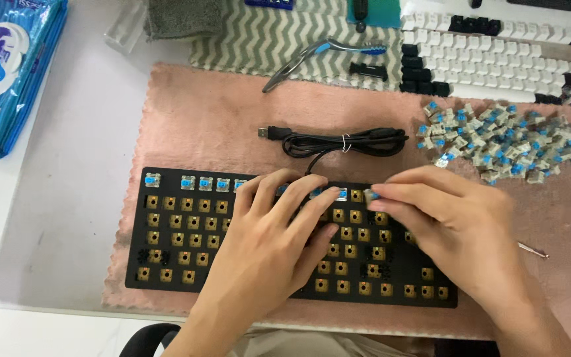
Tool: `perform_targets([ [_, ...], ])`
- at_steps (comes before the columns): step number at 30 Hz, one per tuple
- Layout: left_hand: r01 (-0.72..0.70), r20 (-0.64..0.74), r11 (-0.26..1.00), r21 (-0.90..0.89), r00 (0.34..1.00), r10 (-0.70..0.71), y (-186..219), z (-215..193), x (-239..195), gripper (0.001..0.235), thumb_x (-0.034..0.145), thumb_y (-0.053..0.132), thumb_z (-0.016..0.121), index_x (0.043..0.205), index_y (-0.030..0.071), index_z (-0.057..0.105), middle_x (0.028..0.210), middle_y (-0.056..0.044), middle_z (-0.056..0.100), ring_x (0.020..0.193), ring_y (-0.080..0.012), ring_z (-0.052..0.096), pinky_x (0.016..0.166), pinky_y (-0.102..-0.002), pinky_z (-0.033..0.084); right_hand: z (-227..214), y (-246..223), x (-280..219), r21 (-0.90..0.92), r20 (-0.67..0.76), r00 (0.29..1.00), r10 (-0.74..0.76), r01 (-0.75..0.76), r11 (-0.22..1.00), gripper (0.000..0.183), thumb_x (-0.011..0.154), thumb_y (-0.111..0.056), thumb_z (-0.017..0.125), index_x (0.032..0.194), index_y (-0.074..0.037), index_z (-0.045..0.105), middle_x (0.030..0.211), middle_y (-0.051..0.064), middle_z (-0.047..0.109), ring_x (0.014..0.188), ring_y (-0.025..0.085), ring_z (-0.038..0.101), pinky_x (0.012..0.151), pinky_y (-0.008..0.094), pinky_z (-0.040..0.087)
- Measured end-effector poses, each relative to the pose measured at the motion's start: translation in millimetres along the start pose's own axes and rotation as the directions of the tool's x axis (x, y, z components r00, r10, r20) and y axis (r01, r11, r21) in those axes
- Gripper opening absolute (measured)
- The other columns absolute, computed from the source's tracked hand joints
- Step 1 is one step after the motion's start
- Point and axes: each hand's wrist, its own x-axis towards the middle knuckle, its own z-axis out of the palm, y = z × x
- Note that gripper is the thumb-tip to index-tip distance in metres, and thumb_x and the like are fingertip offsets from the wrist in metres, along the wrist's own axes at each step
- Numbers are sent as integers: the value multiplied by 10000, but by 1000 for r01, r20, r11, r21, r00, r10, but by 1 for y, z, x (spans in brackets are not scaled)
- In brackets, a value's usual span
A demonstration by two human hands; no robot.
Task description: The person installs blue mechanical switches into the switch holes of a black keyboard PCB. They pick switches from a pile on the table and press them into place one by one, working across the top rows of the board.
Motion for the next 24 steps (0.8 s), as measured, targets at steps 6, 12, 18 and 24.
perform_targets([
  [6,5,-18,999,-33,1000,-6,-1,2,-1,322,1180,281,648,1431,91,709,1481,-92,681,1356,-371,614,1125,-553,458,12,18,13,-98,90,983,-158,167,981,126,1082,-255,818,1151,-152,841,1172,35,807,1010,225,778,922,376,587],
  [12,8,-28,998,-56,1000,-9,-2,3,-2,316,1184,268,654,1434,80,696,1469,-100,685,1339,-389,613,1103,-552,462,10,17,17,-93,108,978,-176,186,978,129,996,-261,920,1071,-162,888,1112,44,849,977,239,789,910,432,582],
  [18,2,-41,996,-85,999,-6,-2,3,-2,316,1184,249,648,1436,64,693,1478,-120,676,1319,-399,602,1119,-555,464,-3,18,24,-154,318,944,-86,141,978,145,1044,-208,803,1135,-170,910,1185,42,844,1030,281,797,911,479,617],
  [24,15,-20,996,-88,1000,-16,-2,2,-3,314,1198,249,628,1445,65,688,1479,-120,675,1343,-399,600,1130,-564,464,-3,2,33,-221,384,914,-130,228,948,140,1095,-188,768,1113,-95,871,1058,33,813,887,289,737,846,460,507],
])
